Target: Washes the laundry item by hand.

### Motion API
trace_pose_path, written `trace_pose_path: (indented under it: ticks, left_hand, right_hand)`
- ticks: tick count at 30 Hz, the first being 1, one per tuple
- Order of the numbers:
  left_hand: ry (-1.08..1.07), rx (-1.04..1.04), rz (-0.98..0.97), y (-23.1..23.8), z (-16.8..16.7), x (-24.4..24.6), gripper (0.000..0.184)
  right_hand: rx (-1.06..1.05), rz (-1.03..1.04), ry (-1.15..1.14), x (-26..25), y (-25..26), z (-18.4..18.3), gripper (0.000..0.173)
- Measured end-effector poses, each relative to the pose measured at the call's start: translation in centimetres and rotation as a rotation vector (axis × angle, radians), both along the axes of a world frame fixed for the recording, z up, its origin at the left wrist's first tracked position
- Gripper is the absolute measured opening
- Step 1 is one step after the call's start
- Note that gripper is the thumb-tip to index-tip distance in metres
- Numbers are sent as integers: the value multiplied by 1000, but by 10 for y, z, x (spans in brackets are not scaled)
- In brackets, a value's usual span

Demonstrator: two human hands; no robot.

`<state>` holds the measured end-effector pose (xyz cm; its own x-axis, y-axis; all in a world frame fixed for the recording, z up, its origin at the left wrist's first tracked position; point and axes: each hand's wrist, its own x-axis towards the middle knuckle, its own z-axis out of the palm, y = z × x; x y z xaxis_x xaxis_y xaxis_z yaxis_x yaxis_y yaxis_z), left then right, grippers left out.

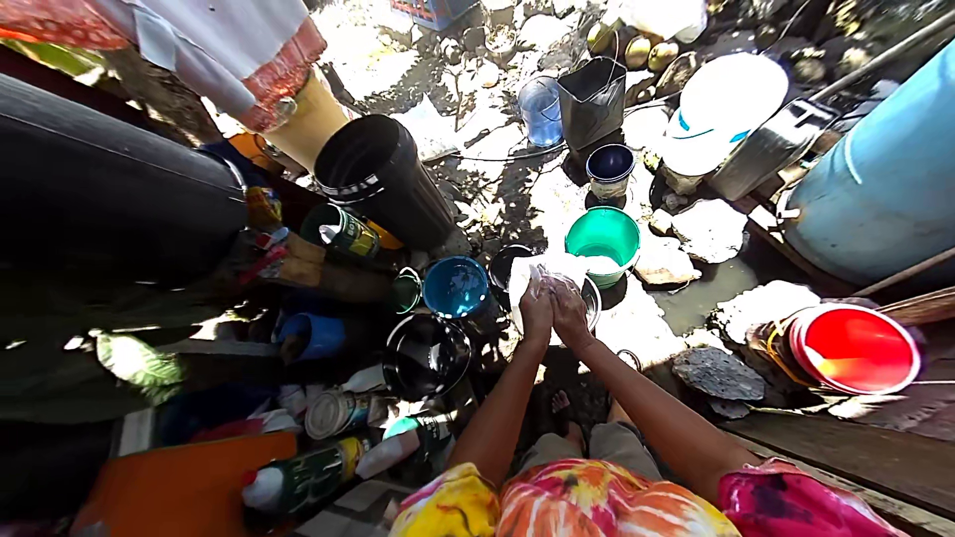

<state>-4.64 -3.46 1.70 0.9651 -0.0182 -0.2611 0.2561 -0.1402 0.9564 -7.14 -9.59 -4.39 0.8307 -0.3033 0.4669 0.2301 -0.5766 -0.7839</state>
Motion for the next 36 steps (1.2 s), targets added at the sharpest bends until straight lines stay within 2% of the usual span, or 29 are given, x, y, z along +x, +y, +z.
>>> trace_pose_path:
  ticks: [4,6,10,13,16,20,25,28,30,33,36]
  left_hand:
    - [-6,-125,157,-5,-1,2,42]
    - [-23,-85,145,-9,-3,-1,43]
    - [-95,61,20,-12,-2,-14,42]
    - [-166,92,17,-9,-4,-6,38]
    - [-165,58,48,-9,-2,-4,38]
    - [-120,-50,101,-17,9,-9,41]
    - [-44,-152,181,-17,18,13,49]
    - [-38,-105,111,-18,18,8,56]
    - [-56,-78,84,-23,21,-2,55]
    - [-126,-101,36,-27,29,-10,54]
    - [-176,-109,15,-28,27,0,52]
  right_hand:
    - [94,61,-90,-13,7,-24,40]
    - [152,24,-62,1,-6,-28,40]
    - [220,-132,60,23,-28,-12,36]
    - [296,-46,26,4,-2,2,37]
    - [329,-51,-53,2,6,-7,44]
    - [474,-160,24,24,-10,-14,51]
    - [543,19,-3,-12,22,3,50]
    - [605,-73,5,0,16,0,53]
    - [806,-201,97,20,0,9,53]
    - [1257,-370,196,36,-10,36,46]
    - [1582,-288,167,28,1,55,39]
